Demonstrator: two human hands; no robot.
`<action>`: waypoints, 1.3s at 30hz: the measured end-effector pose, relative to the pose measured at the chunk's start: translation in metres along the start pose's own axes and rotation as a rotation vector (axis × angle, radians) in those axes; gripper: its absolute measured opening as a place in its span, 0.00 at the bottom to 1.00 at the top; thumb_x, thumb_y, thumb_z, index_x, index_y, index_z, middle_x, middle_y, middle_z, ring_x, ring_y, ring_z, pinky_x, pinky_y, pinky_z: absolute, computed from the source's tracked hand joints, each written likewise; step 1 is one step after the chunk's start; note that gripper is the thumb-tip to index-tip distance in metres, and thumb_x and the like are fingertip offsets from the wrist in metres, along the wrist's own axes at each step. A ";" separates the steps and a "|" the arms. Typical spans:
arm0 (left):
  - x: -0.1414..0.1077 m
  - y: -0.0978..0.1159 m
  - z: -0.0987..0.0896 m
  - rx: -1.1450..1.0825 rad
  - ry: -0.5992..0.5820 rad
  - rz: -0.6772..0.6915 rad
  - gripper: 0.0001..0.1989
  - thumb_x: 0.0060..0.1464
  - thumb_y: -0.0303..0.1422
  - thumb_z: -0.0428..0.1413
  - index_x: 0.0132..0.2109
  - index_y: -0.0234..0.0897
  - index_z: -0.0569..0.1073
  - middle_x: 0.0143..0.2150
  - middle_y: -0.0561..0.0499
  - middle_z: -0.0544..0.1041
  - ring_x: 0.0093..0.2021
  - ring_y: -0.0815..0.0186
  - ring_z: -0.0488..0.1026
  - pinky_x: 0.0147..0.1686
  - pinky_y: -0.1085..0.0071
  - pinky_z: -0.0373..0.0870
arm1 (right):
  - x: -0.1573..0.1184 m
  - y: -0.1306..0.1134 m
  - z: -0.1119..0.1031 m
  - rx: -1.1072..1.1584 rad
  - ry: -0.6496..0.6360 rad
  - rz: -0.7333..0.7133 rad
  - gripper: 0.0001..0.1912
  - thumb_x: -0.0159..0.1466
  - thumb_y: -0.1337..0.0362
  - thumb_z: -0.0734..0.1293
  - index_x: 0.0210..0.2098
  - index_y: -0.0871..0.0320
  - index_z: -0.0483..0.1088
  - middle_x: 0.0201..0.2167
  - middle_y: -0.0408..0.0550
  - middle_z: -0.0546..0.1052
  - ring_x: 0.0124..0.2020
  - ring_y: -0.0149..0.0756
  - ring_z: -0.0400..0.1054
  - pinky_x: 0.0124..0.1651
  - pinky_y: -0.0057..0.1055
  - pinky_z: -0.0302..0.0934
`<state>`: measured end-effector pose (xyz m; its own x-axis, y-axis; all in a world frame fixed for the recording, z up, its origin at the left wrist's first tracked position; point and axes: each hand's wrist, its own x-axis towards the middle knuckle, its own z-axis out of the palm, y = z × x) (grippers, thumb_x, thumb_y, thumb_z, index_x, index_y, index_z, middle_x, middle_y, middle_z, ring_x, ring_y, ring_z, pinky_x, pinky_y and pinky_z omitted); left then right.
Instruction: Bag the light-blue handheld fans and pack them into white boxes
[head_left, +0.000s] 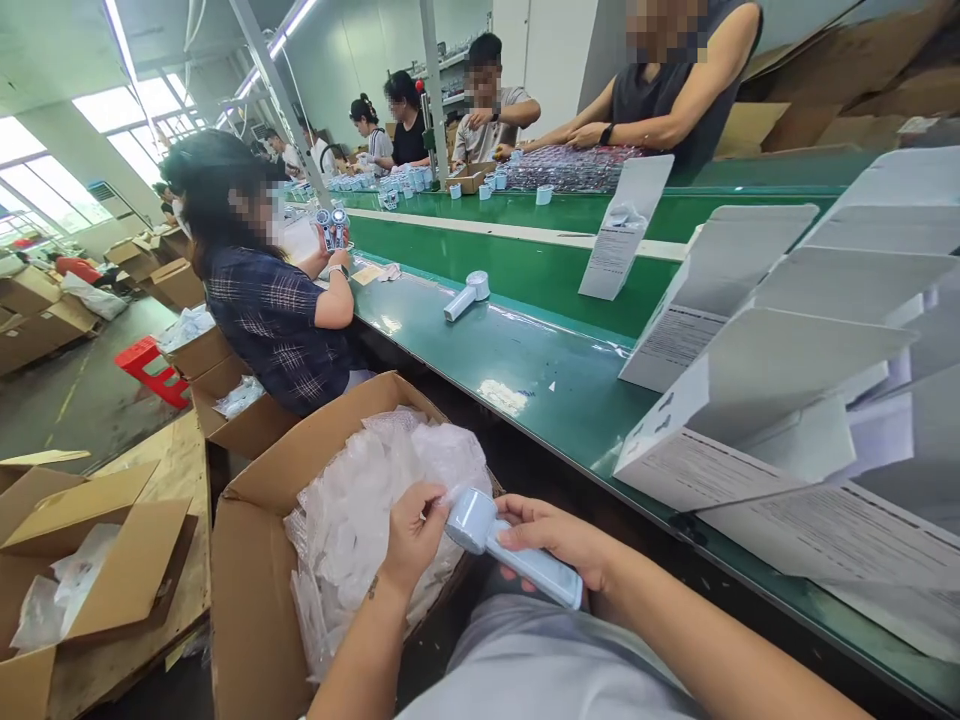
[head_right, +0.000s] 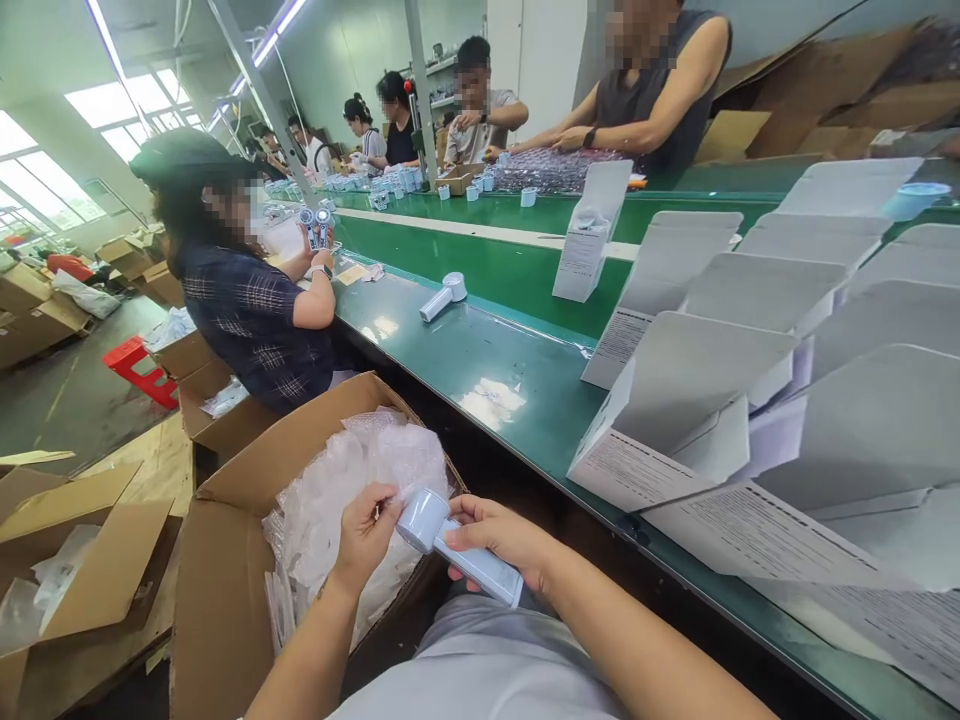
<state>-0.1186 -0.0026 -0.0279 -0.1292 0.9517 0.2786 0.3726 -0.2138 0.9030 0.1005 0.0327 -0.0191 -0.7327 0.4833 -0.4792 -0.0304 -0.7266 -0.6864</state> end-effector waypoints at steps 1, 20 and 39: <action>-0.002 0.002 -0.003 0.062 -0.008 0.052 0.06 0.57 0.32 0.56 0.38 0.37 0.78 0.29 0.52 0.76 0.29 0.68 0.70 0.31 0.73 0.65 | -0.003 -0.002 0.000 0.022 -0.006 -0.003 0.28 0.47 0.58 0.77 0.43 0.57 0.64 0.36 0.45 0.74 0.27 0.35 0.75 0.22 0.27 0.67; -0.006 0.024 0.015 0.391 -0.148 0.518 0.11 0.61 0.24 0.51 0.45 0.38 0.76 0.33 0.47 0.75 0.35 0.63 0.72 0.35 0.68 0.70 | -0.015 0.002 0.011 0.100 0.219 -0.091 0.30 0.49 0.64 0.75 0.50 0.53 0.62 0.43 0.45 0.74 0.25 0.33 0.74 0.20 0.28 0.66; 0.014 0.065 0.033 0.105 -0.238 -0.187 0.11 0.60 0.34 0.53 0.44 0.37 0.78 0.36 0.47 0.80 0.36 0.62 0.75 0.35 0.69 0.69 | 0.000 -0.018 0.025 0.168 0.416 -0.057 0.10 0.68 0.59 0.63 0.33 0.57 0.63 0.23 0.43 0.72 0.21 0.28 0.68 0.26 0.26 0.67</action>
<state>-0.0662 0.0039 0.0241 0.0091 0.9998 0.0155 0.4573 -0.0180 0.8891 0.0841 0.0332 0.0071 -0.3917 0.6550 -0.6462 -0.1981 -0.7458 -0.6360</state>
